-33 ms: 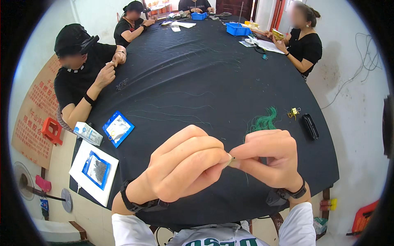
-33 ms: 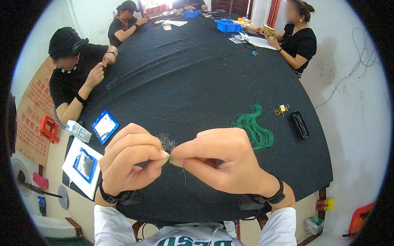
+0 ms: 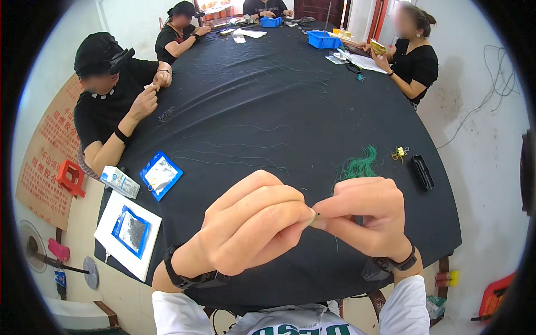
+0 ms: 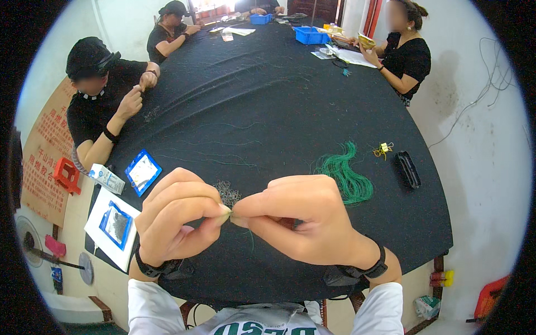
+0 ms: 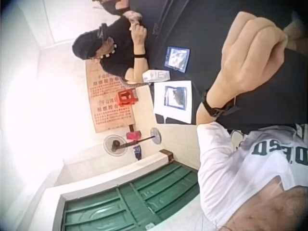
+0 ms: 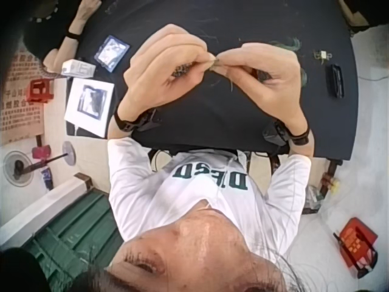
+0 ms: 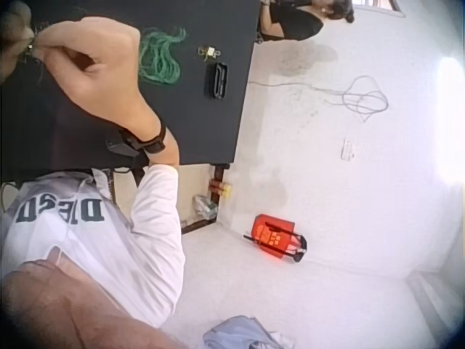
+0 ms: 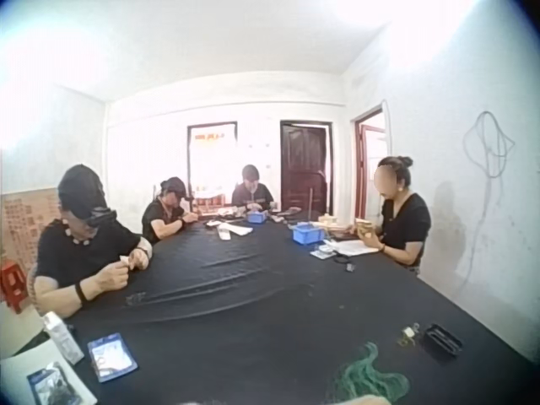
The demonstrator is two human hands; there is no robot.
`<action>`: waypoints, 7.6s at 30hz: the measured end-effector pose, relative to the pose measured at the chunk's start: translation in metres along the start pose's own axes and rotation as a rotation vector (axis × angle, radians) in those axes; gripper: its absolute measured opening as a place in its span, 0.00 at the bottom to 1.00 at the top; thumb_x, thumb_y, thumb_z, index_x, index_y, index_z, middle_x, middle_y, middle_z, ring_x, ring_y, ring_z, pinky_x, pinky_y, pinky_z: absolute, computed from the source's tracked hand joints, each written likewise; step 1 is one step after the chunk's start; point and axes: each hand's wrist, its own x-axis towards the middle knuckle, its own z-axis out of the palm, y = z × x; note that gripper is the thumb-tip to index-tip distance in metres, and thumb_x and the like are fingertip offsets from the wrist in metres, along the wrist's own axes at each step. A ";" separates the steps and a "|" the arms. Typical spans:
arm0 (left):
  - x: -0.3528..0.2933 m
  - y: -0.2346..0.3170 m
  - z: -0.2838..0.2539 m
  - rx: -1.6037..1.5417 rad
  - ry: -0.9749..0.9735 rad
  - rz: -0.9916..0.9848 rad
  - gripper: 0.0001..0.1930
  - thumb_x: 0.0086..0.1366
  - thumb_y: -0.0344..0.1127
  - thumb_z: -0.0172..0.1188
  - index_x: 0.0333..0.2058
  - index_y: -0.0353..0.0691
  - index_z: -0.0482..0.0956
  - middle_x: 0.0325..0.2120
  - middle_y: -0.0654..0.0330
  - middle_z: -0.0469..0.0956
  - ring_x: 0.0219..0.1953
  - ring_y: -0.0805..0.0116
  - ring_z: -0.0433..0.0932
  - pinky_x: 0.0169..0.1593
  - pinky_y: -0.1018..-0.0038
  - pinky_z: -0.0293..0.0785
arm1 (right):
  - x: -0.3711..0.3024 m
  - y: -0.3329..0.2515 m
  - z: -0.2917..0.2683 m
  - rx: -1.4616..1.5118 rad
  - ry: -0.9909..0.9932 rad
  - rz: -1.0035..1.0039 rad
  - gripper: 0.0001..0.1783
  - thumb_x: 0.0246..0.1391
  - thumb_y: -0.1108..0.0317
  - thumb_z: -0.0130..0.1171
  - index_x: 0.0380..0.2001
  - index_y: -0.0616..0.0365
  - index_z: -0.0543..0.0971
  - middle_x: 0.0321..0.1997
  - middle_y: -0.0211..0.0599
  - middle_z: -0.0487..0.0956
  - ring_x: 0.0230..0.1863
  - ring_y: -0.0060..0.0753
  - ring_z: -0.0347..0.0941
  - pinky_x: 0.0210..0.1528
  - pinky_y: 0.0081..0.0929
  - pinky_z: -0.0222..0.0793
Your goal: The person assembles fishing tackle by hand by picking up small metal hooks from a pile and threading them onto a thin green line, repeating the process with multiple hooks while seated at a table.
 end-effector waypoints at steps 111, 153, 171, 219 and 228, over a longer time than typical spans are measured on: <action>-0.001 0.003 -0.003 -0.041 -0.058 -0.080 0.10 0.46 0.22 0.67 0.29 0.34 0.78 0.26 0.53 0.79 0.24 0.64 0.76 0.26 0.76 0.71 | 0.001 0.005 -0.005 -0.116 0.089 -0.087 0.04 0.48 0.76 0.61 0.30 0.61 0.81 0.24 0.31 0.79 0.18 0.14 0.66 0.20 0.14 0.59; 0.001 -0.001 0.002 -0.014 -0.044 -0.033 0.14 0.40 0.17 0.67 0.28 0.26 0.76 0.25 0.51 0.76 0.24 0.60 0.74 0.25 0.74 0.72 | 0.004 0.005 -0.005 -0.262 0.119 -0.074 0.05 0.43 0.79 0.62 0.27 0.60 0.81 0.20 0.32 0.78 0.16 0.21 0.67 0.18 0.17 0.59; 0.001 0.000 0.002 -0.003 0.009 -0.130 0.10 0.44 0.14 0.63 0.28 0.26 0.76 0.24 0.50 0.77 0.24 0.59 0.77 0.27 0.73 0.74 | 0.001 0.015 0.001 0.084 0.034 0.106 0.05 0.47 0.76 0.62 0.30 0.61 0.82 0.24 0.32 0.81 0.19 0.13 0.70 0.21 0.13 0.62; -0.002 -0.004 0.004 0.098 -0.017 -0.026 0.12 0.40 0.14 0.63 0.27 0.25 0.75 0.24 0.50 0.75 0.24 0.59 0.75 0.26 0.73 0.73 | -0.002 -0.004 0.009 -0.588 0.196 -0.375 0.13 0.31 0.78 0.67 0.28 0.62 0.81 0.15 0.30 0.72 0.15 0.25 0.65 0.15 0.21 0.57; -0.004 0.005 0.003 0.053 -0.035 -0.064 0.10 0.43 0.17 0.65 0.28 0.33 0.78 0.25 0.54 0.78 0.24 0.63 0.76 0.26 0.76 0.71 | 0.002 0.002 -0.001 -0.479 0.210 -0.277 0.12 0.35 0.78 0.66 0.29 0.60 0.81 0.17 0.32 0.75 0.16 0.26 0.67 0.18 0.18 0.58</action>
